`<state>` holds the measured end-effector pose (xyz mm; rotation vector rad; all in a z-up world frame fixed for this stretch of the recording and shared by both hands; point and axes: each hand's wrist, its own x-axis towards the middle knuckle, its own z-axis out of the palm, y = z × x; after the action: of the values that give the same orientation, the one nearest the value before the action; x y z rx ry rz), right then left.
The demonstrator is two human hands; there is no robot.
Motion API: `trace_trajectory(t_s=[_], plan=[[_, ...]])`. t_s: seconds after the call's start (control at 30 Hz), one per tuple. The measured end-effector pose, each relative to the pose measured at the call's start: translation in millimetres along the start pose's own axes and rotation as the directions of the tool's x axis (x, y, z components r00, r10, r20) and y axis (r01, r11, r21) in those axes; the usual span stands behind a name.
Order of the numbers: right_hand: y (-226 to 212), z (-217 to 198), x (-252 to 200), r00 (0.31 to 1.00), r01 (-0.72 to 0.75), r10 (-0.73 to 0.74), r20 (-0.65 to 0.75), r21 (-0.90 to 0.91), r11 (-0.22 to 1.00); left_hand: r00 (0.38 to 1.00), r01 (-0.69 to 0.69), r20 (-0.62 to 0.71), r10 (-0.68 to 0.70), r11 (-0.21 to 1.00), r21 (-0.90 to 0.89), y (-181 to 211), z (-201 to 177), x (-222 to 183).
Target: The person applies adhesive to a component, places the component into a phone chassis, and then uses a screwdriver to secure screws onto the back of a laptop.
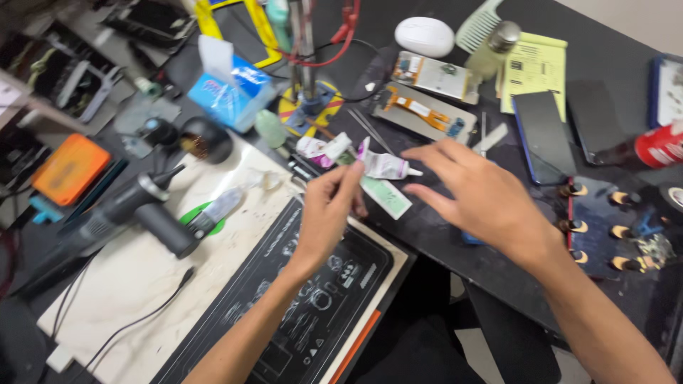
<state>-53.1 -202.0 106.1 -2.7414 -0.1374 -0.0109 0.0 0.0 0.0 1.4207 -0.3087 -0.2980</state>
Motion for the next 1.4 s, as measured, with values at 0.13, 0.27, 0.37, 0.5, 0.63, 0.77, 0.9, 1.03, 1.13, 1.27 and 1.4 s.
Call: trace_trajectory(t_s=[0.13, 0.27, 0.37, 0.5, 0.63, 0.77, 0.9, 1.03, 1.13, 1.27, 1.4], plan=[[-13.8, 32.9, 42.1, 0.963, 0.266, -0.266, -0.038, 0.011, 0.964, 0.961, -0.025, -0.270, 0.064, 0.989, 0.144, 1.4, -48.3, -23.0], [-39.3, 69.1, 73.6, 0.907, 0.408, -0.409, -0.099, -0.030, 0.912, 0.897, -0.047, -0.424, 0.123, 0.982, 0.185, 4.1, -85.7, -47.3], [-54.1, 91.9, 84.4, 0.859, 0.502, -0.501, -0.101, -0.018, 0.865, 0.839, -0.035, -0.521, 0.156, 0.971, 0.235, 1.0, -103.1, -63.7], [-74.3, 112.9, 91.4, 0.837, 0.548, -0.545, -0.049, 0.079, 0.833, 0.726, -0.147, -0.562, 0.395, 0.888, 0.435, -5.7, -112.9, -77.5], [-87.1, 121.4, 103.4, 0.799, 0.600, -0.602, 0.001, 0.071, 0.797, 0.716, -0.097, -0.565, 0.410, 0.860, 0.501, -11.1, -115.9, -78.8], [-90.7, 130.9, 114.2, 0.812, 0.570, -0.579, 0.080, 0.113, 0.814, 0.714, -0.128, -0.505, 0.485, 0.800, 0.587, -13.7, -117.4, -82.7], [-80.8, 125.3, 112.8, 0.808, 0.566, -0.589, 0.026, 0.244, 0.787, 0.737, -0.172, -0.377, 0.561, 0.695, 0.698, -13.7, -118.8, -85.1], [-77.3, 114.8, 115.1, 0.847, 0.506, -0.531, 0.007, 0.293, 0.811, 0.751, -0.249, -0.243, 0.614, 0.604, 0.757, -10.2, -122.8, -82.8], [-73.0, 109.0, 113.1, 0.867, 0.472, -0.497, 0.027, 0.276, 0.838, 0.739, -0.259, -0.154, 0.656, 0.488, 0.833, -12.0, -132.1, -80.1], [-76.9, 107.1, 116.1, 0.879, 0.442, -0.472, 0.062, 0.265, 0.857, 0.729, -0.245, -0.105, 0.676, 0.402, 0.882, -13.8, -139.3, -80.0], [-81.8, 120.7, 112.3, 0.874, 0.466, -0.483, 0.054, 0.189, 0.864, 0.773, -0.252, -0.079, 0.629, 0.419, 0.872, -16.0, -141.7, -84.4]])
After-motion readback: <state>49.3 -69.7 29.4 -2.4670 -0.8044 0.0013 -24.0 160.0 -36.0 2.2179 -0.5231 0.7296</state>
